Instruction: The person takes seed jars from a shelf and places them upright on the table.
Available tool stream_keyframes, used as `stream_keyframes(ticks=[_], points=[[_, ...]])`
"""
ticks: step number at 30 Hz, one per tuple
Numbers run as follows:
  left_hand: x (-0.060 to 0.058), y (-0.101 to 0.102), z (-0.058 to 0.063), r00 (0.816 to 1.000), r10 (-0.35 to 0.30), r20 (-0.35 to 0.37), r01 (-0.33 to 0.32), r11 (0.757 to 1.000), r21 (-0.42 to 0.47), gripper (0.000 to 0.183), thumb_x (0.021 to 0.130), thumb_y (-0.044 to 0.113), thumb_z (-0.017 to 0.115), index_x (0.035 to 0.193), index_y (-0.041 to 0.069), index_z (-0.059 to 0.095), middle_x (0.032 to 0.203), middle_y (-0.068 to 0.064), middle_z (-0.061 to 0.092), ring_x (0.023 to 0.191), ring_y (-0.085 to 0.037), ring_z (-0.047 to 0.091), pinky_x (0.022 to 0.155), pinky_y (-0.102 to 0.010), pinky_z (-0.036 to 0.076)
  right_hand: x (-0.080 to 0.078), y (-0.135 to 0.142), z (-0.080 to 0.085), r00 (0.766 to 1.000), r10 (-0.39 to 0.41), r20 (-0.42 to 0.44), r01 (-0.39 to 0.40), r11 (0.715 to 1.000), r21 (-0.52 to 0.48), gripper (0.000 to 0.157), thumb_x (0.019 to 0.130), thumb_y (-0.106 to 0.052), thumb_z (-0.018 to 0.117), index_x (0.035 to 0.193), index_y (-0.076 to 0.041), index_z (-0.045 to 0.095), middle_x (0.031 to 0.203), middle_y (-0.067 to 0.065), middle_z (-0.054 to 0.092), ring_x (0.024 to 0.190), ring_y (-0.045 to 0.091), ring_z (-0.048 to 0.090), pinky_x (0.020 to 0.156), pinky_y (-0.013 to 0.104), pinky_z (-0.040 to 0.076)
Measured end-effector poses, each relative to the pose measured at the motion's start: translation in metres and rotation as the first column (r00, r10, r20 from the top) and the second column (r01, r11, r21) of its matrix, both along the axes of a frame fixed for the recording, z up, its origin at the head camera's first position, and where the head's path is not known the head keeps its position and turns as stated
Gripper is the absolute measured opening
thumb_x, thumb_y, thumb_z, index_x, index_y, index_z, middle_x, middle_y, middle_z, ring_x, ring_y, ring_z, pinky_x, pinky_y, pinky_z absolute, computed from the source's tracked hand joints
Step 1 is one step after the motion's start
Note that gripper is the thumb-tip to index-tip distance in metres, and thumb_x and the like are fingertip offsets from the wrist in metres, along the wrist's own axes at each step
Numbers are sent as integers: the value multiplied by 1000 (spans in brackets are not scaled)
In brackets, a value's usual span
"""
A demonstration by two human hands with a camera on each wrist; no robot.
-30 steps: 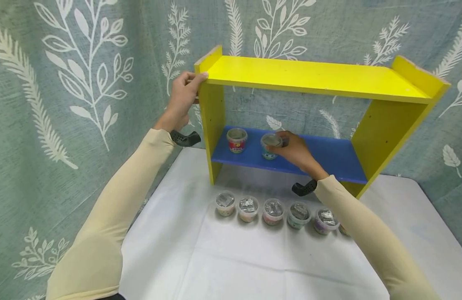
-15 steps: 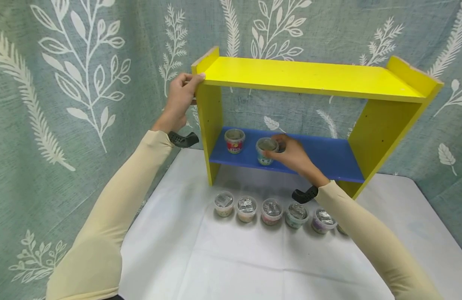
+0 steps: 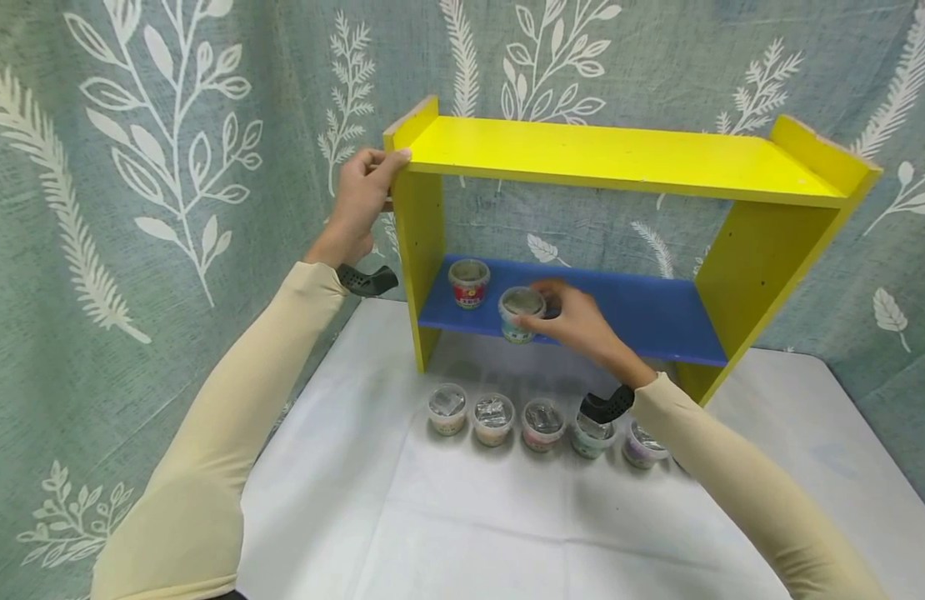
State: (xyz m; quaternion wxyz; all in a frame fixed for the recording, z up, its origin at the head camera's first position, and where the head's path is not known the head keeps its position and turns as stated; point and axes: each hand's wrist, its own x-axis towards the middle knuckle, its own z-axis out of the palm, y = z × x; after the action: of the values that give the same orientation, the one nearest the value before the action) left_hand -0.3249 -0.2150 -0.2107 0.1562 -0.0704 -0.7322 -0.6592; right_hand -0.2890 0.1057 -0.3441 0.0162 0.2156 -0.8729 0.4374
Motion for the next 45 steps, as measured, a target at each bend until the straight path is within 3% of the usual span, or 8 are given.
stream_keyframes(ticks=[13,20,31,45], points=[[-1,-1,1,1000,-3,25,3,1000,7,38,98,47,67,117,15,60,110,-4,61,102,-23,62,90,-38,48,14,-14,-6,999,36,-14,-36,999,35,67,86,-52,81,138,-15,59,119,3,68,108,21,65,86,43,54],[-3,-1,1,1000,3,5,-3,1000,-1,39,97,48,69,117,15,60,110,-4,62,100,-22,63,85,-35,49,20,-20,-9,998,64,-14,-64,998,30,67,85,-49,83,138,-15,59,117,3,69,108,22,65,83,43,56],[-3,-1,1,1000,-7,14,7,1000,21,38,97,47,69,115,15,60,109,-4,62,100,-23,63,84,-35,48,31,-34,-13,993,118,-5,-119,993,-21,59,84,-43,86,132,-18,61,114,0,69,109,17,65,85,34,58],[-4,-3,0,1000,-7,25,7,1000,23,37,97,46,69,115,15,61,109,-4,61,98,-22,62,85,-35,48,46,-51,-26,981,193,19,-192,981,-35,61,85,-35,86,135,-13,59,121,3,65,110,19,64,86,28,58]])
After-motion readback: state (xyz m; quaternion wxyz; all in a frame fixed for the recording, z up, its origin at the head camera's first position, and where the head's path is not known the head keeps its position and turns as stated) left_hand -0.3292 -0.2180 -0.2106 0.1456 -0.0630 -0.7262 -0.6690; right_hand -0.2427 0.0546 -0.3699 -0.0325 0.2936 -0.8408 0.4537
